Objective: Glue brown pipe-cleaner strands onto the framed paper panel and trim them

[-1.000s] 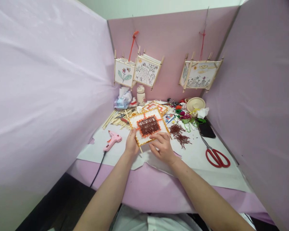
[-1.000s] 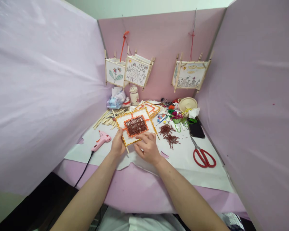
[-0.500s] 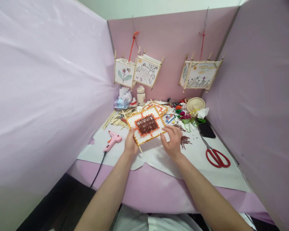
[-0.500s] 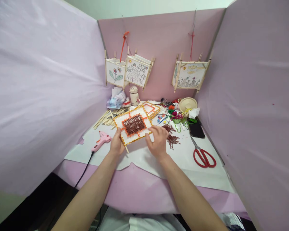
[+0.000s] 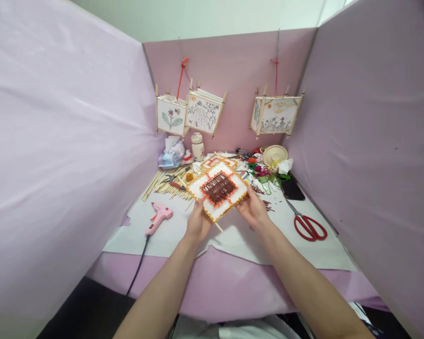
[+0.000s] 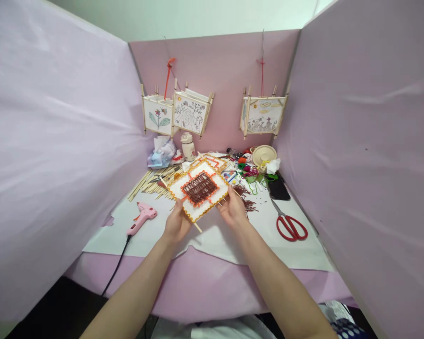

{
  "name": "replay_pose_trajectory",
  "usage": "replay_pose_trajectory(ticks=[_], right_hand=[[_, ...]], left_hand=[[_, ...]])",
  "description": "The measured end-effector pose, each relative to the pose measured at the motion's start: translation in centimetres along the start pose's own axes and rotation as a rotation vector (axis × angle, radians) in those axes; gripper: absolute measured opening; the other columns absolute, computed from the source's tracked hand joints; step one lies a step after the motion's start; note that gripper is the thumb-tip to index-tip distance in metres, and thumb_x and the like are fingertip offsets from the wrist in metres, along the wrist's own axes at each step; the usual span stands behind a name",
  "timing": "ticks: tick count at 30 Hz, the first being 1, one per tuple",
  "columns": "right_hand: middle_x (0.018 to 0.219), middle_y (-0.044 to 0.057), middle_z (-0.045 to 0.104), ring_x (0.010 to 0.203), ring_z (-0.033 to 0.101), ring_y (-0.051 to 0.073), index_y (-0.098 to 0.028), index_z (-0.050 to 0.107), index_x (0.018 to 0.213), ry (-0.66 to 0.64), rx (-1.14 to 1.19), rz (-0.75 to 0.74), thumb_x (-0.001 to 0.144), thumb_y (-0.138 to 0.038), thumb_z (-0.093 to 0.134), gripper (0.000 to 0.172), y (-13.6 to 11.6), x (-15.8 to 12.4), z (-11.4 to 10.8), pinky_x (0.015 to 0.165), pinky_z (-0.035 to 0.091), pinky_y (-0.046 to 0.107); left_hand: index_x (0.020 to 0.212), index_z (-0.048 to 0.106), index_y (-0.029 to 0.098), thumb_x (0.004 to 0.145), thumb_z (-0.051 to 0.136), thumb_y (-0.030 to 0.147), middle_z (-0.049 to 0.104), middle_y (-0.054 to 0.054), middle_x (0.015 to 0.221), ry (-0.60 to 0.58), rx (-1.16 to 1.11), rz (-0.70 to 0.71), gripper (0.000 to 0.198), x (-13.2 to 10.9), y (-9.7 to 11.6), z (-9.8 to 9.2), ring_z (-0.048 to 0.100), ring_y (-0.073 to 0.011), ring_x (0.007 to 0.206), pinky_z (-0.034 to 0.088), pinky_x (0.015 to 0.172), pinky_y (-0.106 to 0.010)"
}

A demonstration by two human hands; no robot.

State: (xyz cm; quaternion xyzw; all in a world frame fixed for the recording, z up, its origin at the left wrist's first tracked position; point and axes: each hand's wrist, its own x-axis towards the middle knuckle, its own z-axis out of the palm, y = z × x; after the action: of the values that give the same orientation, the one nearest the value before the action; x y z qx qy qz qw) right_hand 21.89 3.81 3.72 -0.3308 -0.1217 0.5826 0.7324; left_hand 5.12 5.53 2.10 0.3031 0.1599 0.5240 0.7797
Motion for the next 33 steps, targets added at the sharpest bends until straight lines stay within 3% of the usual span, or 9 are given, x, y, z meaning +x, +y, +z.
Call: replay_pose_trajectory(ticks=[4,6,9,12,18,21,25,28,33], right_hand=[[0.092,0.001,0.075,0.083,0.070,0.014,-0.021,0.064,0.102,-0.013,-0.010,0.014,0.100,-0.030,0.043,0.023,-4.3,0.6,-0.3,0.079,0.058,0.027],[0.092,0.002,0.075,0.083,0.070,0.015,-0.020,0.063,0.102,-0.091,-0.135,0.085,0.101,-0.032,0.041,0.025,-6.2,0.4,-0.7,0.080,0.058,0.028],[0.092,0.003,0.075,0.082,0.071,0.015,-0.020,0.063,0.101,-0.194,-0.386,0.182,0.101,-0.031,0.041,0.025,-7.4,0.0,-1.3,0.079,0.058,0.028],[0.090,0.005,0.074,0.078,0.070,0.016,-0.018,0.063,0.098,-0.190,-0.518,0.220,0.098,-0.029,0.047,0.019,-6.7,-0.1,-1.8,0.074,0.058,0.028],[0.100,0.009,0.074,0.082,0.070,0.019,-0.018,0.066,0.097,-0.132,-0.896,0.141,0.098,-0.040,0.045,0.030,-6.2,0.1,-2.7,0.076,0.058,0.034],[0.107,0.011,0.072,0.097,0.068,0.024,-0.018,0.067,0.101,0.017,-1.191,-0.022,0.095,-0.048,0.051,0.035,-8.5,-0.8,-4.7,0.083,0.054,0.034],[0.128,0.020,0.061,0.126,0.051,0.033,-0.014,0.063,0.112,0.367,-1.604,-0.226,0.089,-0.032,0.059,0.029,-12.5,-3.0,-9.0,0.096,0.042,0.037],[0.112,0.025,0.066,0.115,0.058,0.036,-0.011,0.068,0.095,0.504,-1.841,-0.164,0.083,-0.024,0.064,0.019,-13.8,-4.2,-12.0,0.089,0.042,0.038],[0.090,0.023,0.070,0.090,0.068,0.032,-0.012,0.067,0.073,0.519,-2.047,-0.007,0.077,-0.026,0.069,0.015,-12.9,-4.4,-14.5,0.070,0.043,0.033]], left_hand=[[0.128,0.061,0.020,0.085,0.067,0.031,0.062,-0.011,0.135,-0.379,0.047,-0.306,0.045,-0.6,1.3,-1.1,0.054,-0.0297,0.129,0.032,0.115,-0.051],[0.125,0.064,0.016,0.084,0.064,0.033,0.064,-0.014,0.131,-0.462,-0.005,-0.444,0.045,-0.3,2.0,-1.9,0.055,-0.0330,0.127,0.027,0.116,-0.055],[0.124,0.065,0.014,0.090,0.053,0.049,0.066,-0.015,0.127,-0.454,-0.105,-0.537,0.050,0.2,2.0,-3.0,0.056,-0.0336,0.126,0.027,0.116,-0.055],[0.121,0.066,0.009,0.089,0.054,0.054,0.068,-0.017,0.124,-0.464,-0.096,-0.583,0.057,0.0,1.0,-3.3,0.057,-0.0335,0.125,0.032,0.115,-0.049],[0.115,0.069,0.008,0.084,0.059,0.015,0.073,-0.015,0.114,-0.346,0.083,-0.650,0.033,-1.0,-0.3,-2.0,0.069,-0.0301,0.107,0.048,0.104,-0.045],[0.111,0.071,0.007,0.085,0.056,0.016,0.074,-0.016,0.110,-0.264,0.107,-0.614,0.031,-0.9,0.1,-1.7,0.070,-0.0306,0.104,0.048,0.104,-0.046],[0.107,0.072,0.008,0.084,0.057,0.015,0.075,-0.016,0.106,-0.215,0.089,-0.524,0.029,-0.6,1.0,-1.9,0.069,-0.0329,0.105,0.046,0.106,-0.049],[0.108,0.072,0.010,0.083,0.057,0.013,0.075,-0.015,0.106,-0.168,0.059,-0.437,0.029,-0.5,1.5,-2.1,0.067,-0.0331,0.110,0.045,0.108,-0.049],[0.107,0.072,0.011,0.083,0.056,0.014,0.075,-0.014,0.106,-0.108,0.037,-0.378,0.029,-0.5,1.9,-2.2,0.068,-0.0325,0.108,0.047,0.106,-0.048]])
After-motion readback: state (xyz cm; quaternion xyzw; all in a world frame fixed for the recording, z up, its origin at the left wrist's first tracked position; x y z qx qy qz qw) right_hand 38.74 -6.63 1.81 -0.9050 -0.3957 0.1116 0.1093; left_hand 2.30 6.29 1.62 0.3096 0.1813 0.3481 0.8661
